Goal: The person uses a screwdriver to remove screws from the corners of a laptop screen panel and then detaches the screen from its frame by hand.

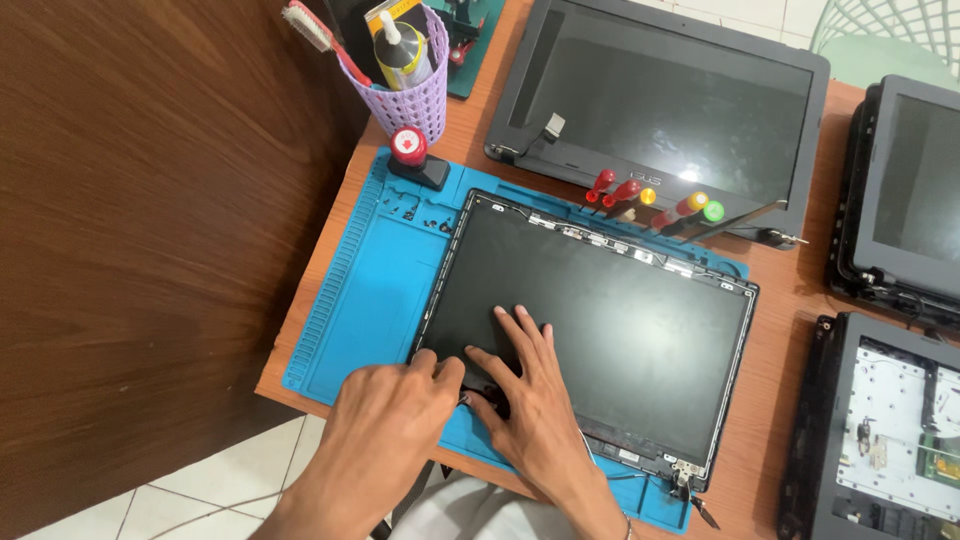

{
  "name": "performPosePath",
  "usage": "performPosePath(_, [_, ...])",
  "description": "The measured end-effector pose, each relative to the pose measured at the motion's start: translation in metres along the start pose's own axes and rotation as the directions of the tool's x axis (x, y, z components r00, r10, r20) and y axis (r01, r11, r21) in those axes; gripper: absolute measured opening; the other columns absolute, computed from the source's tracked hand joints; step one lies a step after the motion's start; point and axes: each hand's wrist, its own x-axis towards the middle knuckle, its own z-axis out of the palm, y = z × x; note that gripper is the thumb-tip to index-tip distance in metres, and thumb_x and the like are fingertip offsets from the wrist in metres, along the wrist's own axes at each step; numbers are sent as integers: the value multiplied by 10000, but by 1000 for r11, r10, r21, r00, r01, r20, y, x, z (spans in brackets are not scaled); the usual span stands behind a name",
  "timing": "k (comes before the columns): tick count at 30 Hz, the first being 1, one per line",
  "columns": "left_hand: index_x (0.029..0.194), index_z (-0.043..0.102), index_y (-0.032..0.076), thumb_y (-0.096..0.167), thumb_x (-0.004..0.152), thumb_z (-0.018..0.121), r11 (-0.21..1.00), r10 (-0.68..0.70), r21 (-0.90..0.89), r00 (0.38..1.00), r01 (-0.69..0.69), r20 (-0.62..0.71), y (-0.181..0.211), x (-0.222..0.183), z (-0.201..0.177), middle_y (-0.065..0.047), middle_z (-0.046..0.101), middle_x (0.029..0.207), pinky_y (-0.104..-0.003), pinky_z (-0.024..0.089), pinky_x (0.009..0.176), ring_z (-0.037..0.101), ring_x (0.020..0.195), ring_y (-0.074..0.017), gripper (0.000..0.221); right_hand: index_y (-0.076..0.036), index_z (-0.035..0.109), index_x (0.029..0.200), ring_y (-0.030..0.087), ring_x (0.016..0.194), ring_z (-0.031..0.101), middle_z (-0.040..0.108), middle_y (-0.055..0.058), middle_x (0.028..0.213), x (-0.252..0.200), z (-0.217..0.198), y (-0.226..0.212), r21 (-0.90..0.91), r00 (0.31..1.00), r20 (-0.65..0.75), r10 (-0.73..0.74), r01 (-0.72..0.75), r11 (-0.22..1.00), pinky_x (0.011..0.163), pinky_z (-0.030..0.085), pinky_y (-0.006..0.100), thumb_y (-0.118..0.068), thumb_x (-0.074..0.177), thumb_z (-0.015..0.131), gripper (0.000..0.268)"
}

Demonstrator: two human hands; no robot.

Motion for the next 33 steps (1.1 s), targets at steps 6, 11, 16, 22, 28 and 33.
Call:
performPosePath(6, [870,629,-15,-10,811,678,995,-77,67,993,71,86,-1,3,0,-156,670,718,-376,557,500,713,611,-267,77,-92,672,1260,420,1503,254,370,194,1572,-2,1,-1,8,1000,-7,-9,9,1000,1225,170,594,-140,805,790,472])
performPosePath(11, [933,636,-41,-86,688,674,999,10,36,999,-8,-39,1,0,-2,-173,690,797,-383,572,500,728,652,-305,252,-95,676,1256,425,1497,255,369,199,1569,-1,1,1,-1,1000,-19,-21,21,1000,1222,167,601,-142,808,792,464])
performPosePath(16, [1077,641,-73,-41,744,669,998,41,-47,999,-43,-33,-1,2,-1,-190,694,857,-405,560,490,719,630,-323,336,-91,680,1241,420,1501,266,376,188,1571,-2,3,1,4,999,-26,-19,19,1000,1227,177,602,-138,803,792,455])
performPosePath(22, [1028,665,-24,26,814,631,997,-81,-2,995,81,-55,1,0,6,-163,685,697,-433,553,524,719,631,-326,222,-89,690,1240,421,1497,262,376,187,1568,-2,3,1,10,999,-28,-23,23,1000,1223,168,608,-133,795,798,460])
performPosePath(28, [1003,658,0,25,868,617,981,-196,-4,981,196,-4,3,-2,9,-146,689,706,-407,569,546,738,672,-305,143,-84,695,1226,422,1501,257,375,188,1570,-2,3,1,14,1000,-24,-17,17,1000,1224,162,611,-134,795,800,446])
performPosePath(33, [990,651,-42,-54,708,655,998,-69,-17,997,68,-37,6,-3,3,-163,672,857,-406,566,496,733,668,-324,282,-85,693,1236,426,1504,262,379,190,1571,-3,3,2,13,999,-36,-30,31,999,1225,176,610,-117,796,794,453])
